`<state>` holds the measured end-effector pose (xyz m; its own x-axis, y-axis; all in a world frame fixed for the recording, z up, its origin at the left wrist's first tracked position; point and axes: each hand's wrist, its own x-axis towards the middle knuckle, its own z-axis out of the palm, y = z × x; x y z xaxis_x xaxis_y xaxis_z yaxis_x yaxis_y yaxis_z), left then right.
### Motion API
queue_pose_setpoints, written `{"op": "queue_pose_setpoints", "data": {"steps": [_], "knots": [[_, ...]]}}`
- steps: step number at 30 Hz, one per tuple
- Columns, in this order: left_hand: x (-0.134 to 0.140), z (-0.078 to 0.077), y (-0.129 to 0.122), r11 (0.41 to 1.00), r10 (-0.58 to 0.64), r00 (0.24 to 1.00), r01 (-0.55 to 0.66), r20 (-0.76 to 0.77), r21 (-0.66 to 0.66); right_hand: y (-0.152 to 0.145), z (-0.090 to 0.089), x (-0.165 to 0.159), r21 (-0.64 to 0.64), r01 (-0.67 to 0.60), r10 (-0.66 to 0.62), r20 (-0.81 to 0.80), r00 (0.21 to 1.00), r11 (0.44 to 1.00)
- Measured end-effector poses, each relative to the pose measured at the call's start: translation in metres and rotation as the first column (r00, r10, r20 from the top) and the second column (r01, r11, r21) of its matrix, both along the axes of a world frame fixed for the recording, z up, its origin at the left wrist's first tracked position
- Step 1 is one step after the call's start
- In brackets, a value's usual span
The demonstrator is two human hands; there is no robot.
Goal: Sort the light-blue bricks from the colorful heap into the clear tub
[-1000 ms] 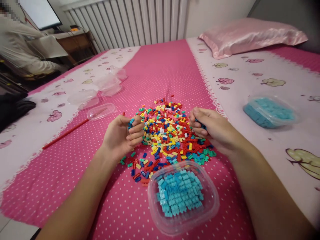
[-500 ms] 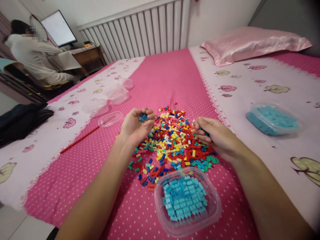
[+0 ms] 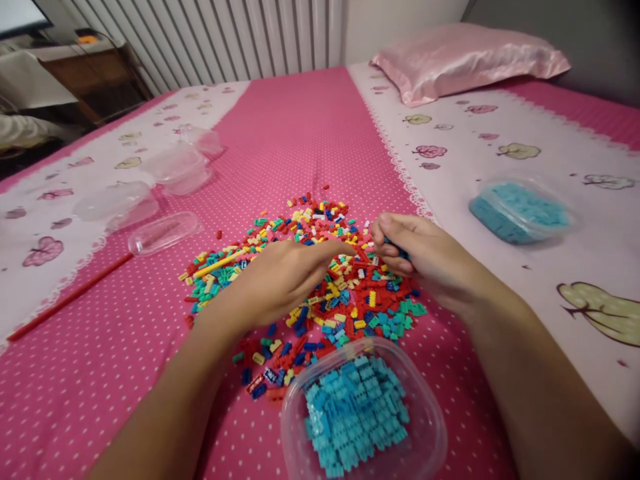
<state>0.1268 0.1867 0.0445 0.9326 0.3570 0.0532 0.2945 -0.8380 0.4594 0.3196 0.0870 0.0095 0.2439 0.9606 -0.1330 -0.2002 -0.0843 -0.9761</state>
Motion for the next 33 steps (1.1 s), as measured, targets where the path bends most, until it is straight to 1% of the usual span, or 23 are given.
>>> {"op": "queue_pose_setpoints", "data": {"steps": [1,2,5,7,12,15,18,22,28,33], "knots": [[0.000,0.000,0.000,0.996,-0.062,0.996,0.066,-0.069,0.057,0.000,0.000,-0.001,-0.003,0.002,-0.002,0.002,1.000,1.000],[-0.001,-0.001,0.001,0.989,-0.098,0.986,0.111,-0.133,0.094,0.000,0.001,-0.001,-0.006,0.003,-0.003,0.002,1.000,1.000],[-0.002,-0.003,-0.001,0.972,-0.141,0.943,0.190,-0.302,0.136,0.000,0.003,-0.001,-0.014,0.009,-0.009,0.001,1.000,1.000],[-0.004,-0.005,-0.004,0.965,-0.144,0.912,0.215,-0.384,0.149,-0.001,0.004,-0.001,-0.007,0.013,-0.013,0.004,1.000,1.000],[0.001,-0.004,-0.014,0.946,-0.090,0.868,0.227,-0.488,0.229,-0.002,0.006,-0.002,0.001,0.025,-0.025,0.004,1.000,1.000],[0.004,-0.007,-0.018,0.929,-0.084,0.860,0.250,-0.503,0.272,-0.002,0.006,-0.002,-0.002,0.010,-0.010,0.002,1.000,1.000],[0.004,-0.015,-0.020,0.907,-0.098,0.876,0.274,-0.472,0.319,-0.001,0.007,-0.002,-0.003,0.008,-0.008,0.003,1.000,1.000],[0.004,-0.023,-0.024,0.889,-0.090,0.890,0.274,-0.446,0.367,-0.002,0.008,-0.003,0.002,0.015,-0.015,0.005,1.000,1.000],[0.005,-0.021,-0.026,0.882,-0.077,0.896,0.265,-0.438,0.389,-0.002,0.008,-0.004,-0.004,0.010,-0.010,0.011,1.000,1.000],[0.001,-0.020,-0.023,0.860,-0.069,0.893,0.279,-0.444,0.427,-0.002,0.007,-0.003,-0.003,0.000,0.000,0.030,1.000,1.000]]}}
